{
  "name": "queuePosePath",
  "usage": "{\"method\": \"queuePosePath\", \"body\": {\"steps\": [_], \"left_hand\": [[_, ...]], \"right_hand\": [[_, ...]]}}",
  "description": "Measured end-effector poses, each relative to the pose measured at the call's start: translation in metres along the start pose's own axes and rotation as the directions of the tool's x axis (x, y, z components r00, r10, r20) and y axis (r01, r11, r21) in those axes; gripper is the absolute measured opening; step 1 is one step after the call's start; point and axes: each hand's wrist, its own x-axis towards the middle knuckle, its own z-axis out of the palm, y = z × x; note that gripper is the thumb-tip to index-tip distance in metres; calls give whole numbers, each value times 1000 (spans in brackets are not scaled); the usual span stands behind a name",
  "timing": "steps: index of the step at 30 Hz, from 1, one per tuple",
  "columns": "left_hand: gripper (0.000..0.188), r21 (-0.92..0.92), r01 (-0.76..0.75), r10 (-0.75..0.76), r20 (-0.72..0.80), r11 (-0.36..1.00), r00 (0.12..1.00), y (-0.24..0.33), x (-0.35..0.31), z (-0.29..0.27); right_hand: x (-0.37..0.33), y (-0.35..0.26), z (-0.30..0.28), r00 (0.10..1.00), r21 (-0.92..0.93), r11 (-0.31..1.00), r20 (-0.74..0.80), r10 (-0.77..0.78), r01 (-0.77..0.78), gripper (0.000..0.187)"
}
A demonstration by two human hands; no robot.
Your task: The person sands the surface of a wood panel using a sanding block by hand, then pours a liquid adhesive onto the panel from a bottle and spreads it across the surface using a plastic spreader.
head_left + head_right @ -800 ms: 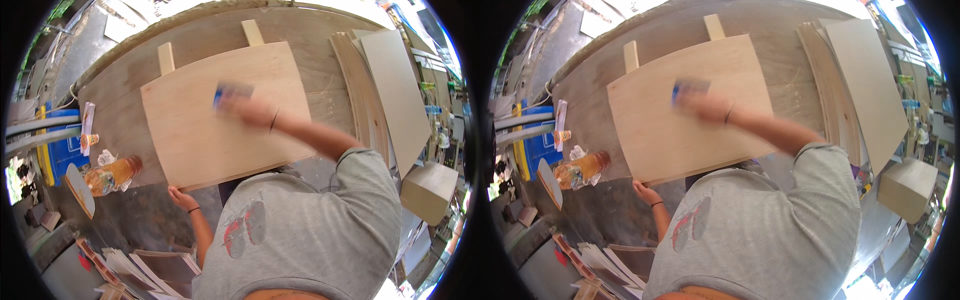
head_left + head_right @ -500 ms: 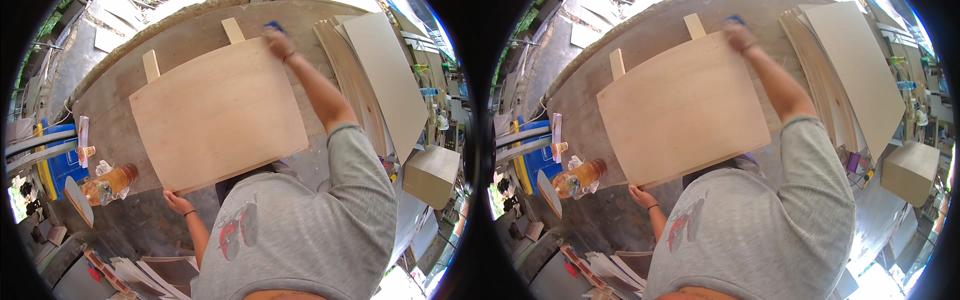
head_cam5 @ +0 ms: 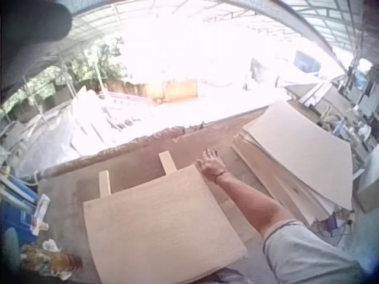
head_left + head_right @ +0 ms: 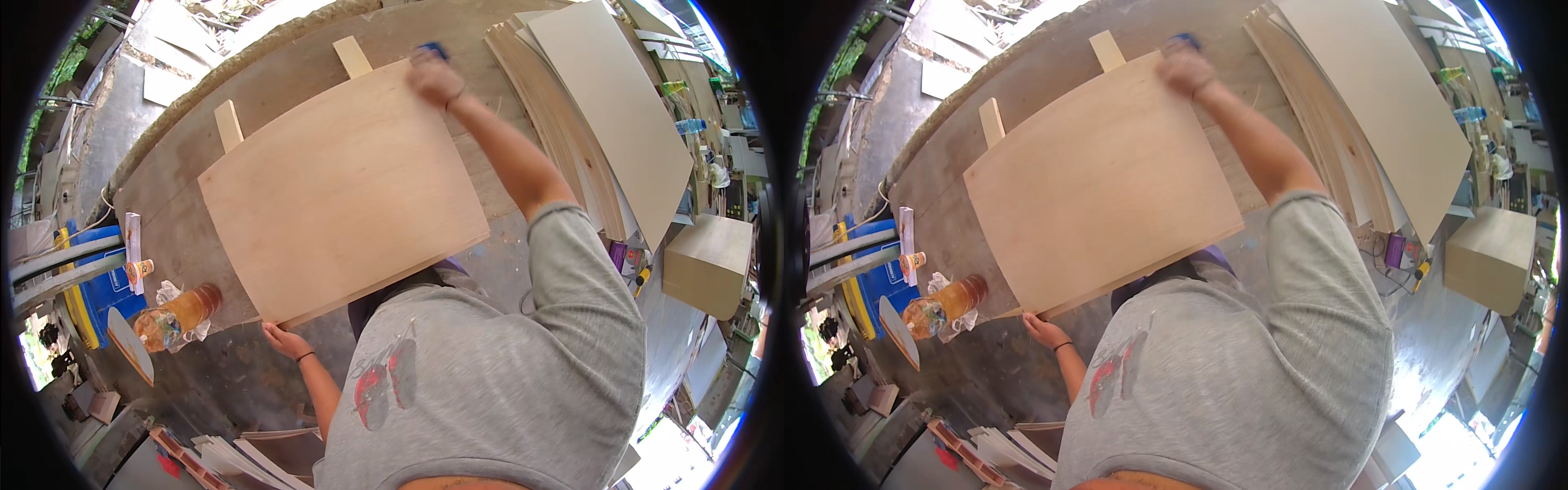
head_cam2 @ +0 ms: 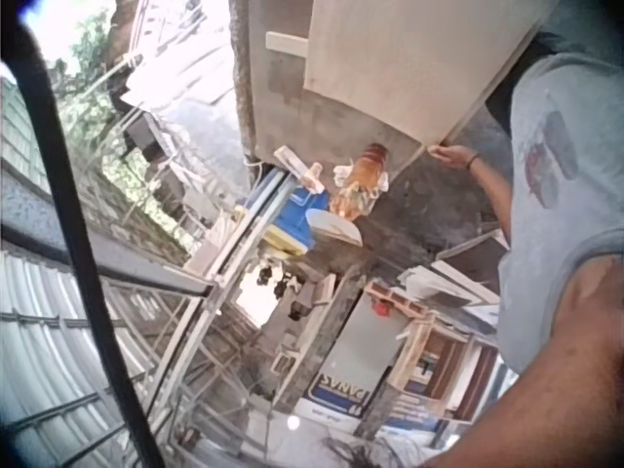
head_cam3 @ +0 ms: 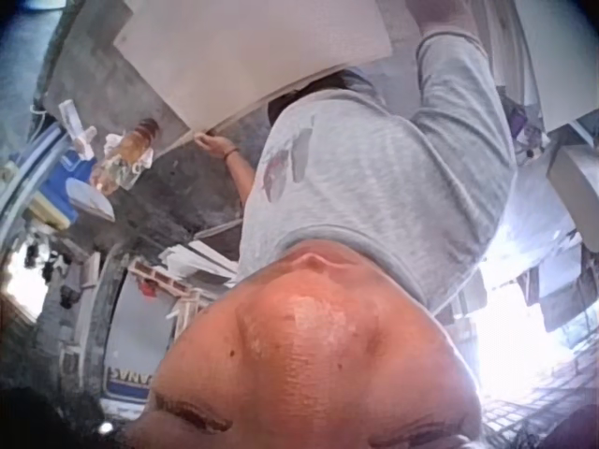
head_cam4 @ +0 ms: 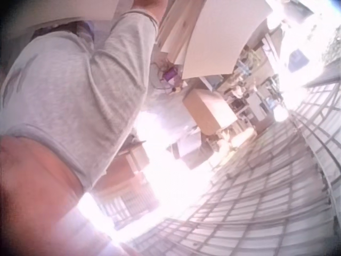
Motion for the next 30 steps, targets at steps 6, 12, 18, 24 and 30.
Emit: {"method": "queuePosePath", "body": {"steps": [6, 12, 18, 24, 30], "left_hand": [[50, -23, 76, -76, -4, 997, 997, -4, 5, -1], [51, 46, 18, -15, -59, 999, 998, -10, 1, -1], [45, -109, 50, -48, 15, 993, 999, 7, 2, 7], [38, -126, 109, -101, 63, 986, 993, -16, 13, -7], [46, -278, 292, -241, 203, 915, 949, 9, 14, -13]], "right_hand": [[-78, -94, -33, 873, 80, 878, -176, -454, 472, 41], [-126, -116, 18, 859, 184, 846, 20, -512, 500, 58], [-35, 23, -51, 888, 148, 989, -456, 66, 3, 57], [-80, -134, -24, 896, 185, 890, -250, -368, 418, 53], [-12, -238, 34, 900, 343, 838, -256, -352, 425, 51]]}}
